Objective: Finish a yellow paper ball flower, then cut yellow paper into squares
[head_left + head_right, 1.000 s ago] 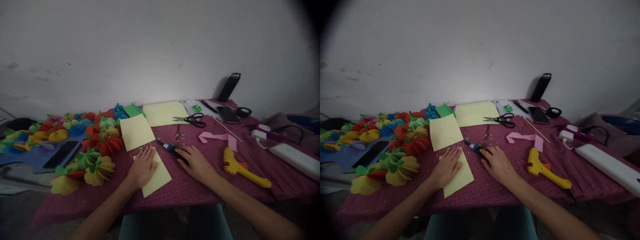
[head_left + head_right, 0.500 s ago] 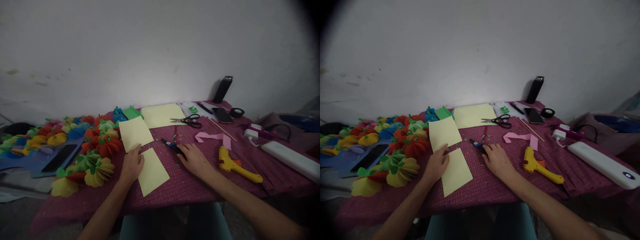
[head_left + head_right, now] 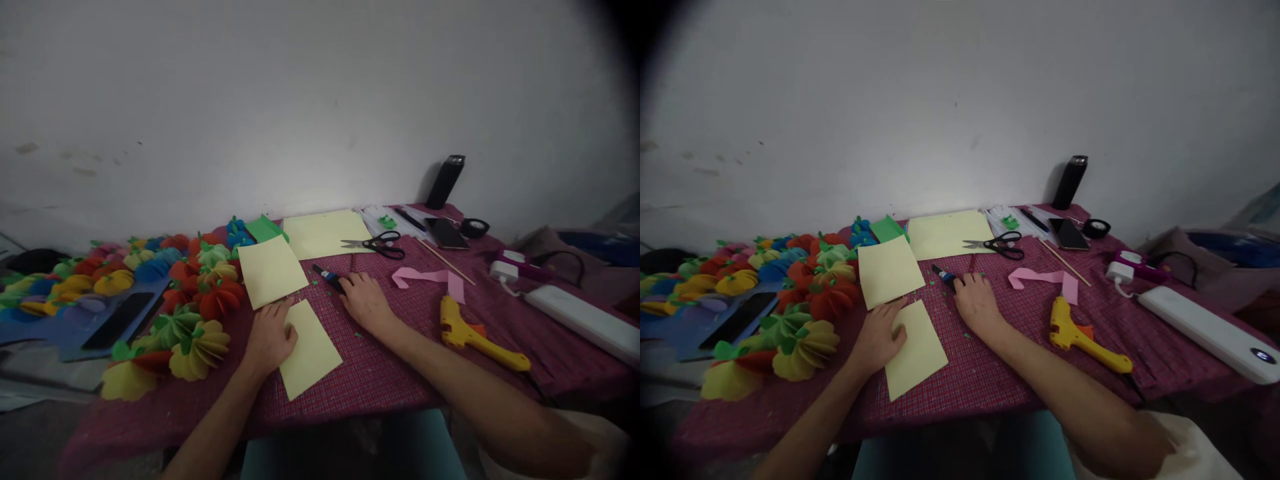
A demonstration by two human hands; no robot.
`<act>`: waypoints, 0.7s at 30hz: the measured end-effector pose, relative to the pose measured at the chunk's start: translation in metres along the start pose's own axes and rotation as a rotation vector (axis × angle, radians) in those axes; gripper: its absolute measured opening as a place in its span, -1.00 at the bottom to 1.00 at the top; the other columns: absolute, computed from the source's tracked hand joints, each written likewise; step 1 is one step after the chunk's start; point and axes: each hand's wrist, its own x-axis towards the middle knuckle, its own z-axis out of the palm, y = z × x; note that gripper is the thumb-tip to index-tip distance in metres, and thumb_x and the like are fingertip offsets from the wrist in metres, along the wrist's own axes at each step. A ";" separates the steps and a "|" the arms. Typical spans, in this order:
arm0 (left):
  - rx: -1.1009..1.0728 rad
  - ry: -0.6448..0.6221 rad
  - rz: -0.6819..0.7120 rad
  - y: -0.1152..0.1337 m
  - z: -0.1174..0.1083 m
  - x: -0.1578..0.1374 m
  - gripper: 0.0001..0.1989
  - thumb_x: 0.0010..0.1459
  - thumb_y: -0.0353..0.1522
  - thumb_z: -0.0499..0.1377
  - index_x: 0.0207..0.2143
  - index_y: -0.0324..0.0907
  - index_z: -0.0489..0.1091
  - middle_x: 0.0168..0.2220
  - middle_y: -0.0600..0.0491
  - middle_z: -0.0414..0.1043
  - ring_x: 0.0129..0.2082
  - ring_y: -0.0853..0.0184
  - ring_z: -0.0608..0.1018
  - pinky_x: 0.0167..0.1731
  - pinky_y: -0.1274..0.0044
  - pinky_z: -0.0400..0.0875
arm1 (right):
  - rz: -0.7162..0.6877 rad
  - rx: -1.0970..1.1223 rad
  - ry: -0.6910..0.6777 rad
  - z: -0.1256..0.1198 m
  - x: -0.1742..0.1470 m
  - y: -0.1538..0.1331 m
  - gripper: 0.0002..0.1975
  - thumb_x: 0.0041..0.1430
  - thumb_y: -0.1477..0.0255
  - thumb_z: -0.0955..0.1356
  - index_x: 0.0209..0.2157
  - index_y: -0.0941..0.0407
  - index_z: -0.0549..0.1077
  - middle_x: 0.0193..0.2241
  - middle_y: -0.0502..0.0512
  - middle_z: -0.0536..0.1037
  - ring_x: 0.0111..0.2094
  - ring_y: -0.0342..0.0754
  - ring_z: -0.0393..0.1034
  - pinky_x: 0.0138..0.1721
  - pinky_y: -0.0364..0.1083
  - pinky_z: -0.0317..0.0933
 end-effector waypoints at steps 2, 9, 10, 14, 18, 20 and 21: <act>-0.012 -0.006 0.001 0.002 0.001 0.000 -0.47 -0.01 -0.44 0.04 0.08 -0.26 0.15 -0.10 -0.10 0.34 -0.09 0.15 0.32 -0.09 0.37 0.17 | -0.034 0.131 -0.019 -0.003 -0.007 -0.007 -0.69 0.14 0.43 0.24 -0.06 0.15 0.34 -0.19 0.22 0.43 -0.12 0.05 0.25 -0.11 -0.02 0.08; 0.001 0.018 -0.011 0.013 0.008 -0.002 -0.46 0.06 -0.48 -0.04 0.14 -0.16 0.04 -0.03 -0.06 0.27 -0.05 0.17 0.28 -0.07 0.36 0.12 | 0.148 0.984 -0.458 -0.008 -0.020 -0.022 -0.71 0.07 0.42 0.27 -0.13 0.18 0.35 -0.43 0.09 0.50 -0.43 -0.11 0.40 -0.43 -0.15 0.27; 0.008 0.019 -0.012 0.014 0.009 -0.002 -0.46 0.07 -0.49 -0.05 0.14 -0.16 0.03 -0.02 -0.06 0.26 -0.05 0.18 0.28 -0.07 0.36 0.11 | 0.211 1.088 -0.527 -0.008 -0.019 -0.023 -0.71 0.07 0.43 0.27 -0.14 0.19 0.33 -0.43 0.09 0.49 -0.46 -0.12 0.40 -0.47 -0.16 0.28; 0.017 0.019 -0.015 0.016 0.009 -0.002 -0.46 0.08 -0.48 -0.06 0.15 -0.15 0.01 -0.01 -0.06 0.26 -0.04 0.18 0.28 -0.07 0.36 0.11 | 0.381 1.370 -0.650 -0.007 -0.017 -0.028 -0.63 0.03 0.42 0.31 -0.10 0.21 0.23 -0.46 0.04 0.45 -0.54 -0.18 0.37 -0.55 -0.19 0.28; -0.029 0.030 -0.006 0.015 0.008 -0.002 -0.45 0.09 -0.48 -0.06 0.17 -0.17 -0.02 -0.01 -0.09 0.26 -0.04 0.18 0.29 -0.08 0.36 0.13 | 0.294 1.267 -0.631 0.008 -0.016 -0.036 -0.72 -0.05 0.39 0.36 -0.27 0.22 0.37 -0.62 -0.06 0.39 -0.68 -0.25 0.23 -0.71 -0.28 0.09; -0.068 0.045 0.006 0.015 0.007 -0.002 -0.46 0.10 -0.48 -0.07 0.17 -0.18 -0.03 -0.01 -0.10 0.25 -0.03 0.18 0.29 -0.06 0.34 0.13 | 0.213 1.171 -0.613 0.016 -0.015 -0.038 -0.84 -0.09 0.40 0.37 -0.46 0.21 0.40 -0.70 -0.09 0.34 -0.73 -0.28 0.14 -0.74 -0.28 -0.01; -0.089 0.063 0.015 0.014 0.007 -0.003 -0.47 0.10 -0.48 -0.07 0.16 -0.18 -0.03 0.00 -0.10 0.24 -0.01 0.18 0.28 -0.05 0.33 0.13 | 0.193 1.141 -0.594 0.020 -0.014 -0.038 -0.86 -0.11 0.40 0.37 -0.54 0.21 0.39 -0.73 -0.10 0.31 -0.73 -0.29 0.11 -0.74 -0.28 -0.04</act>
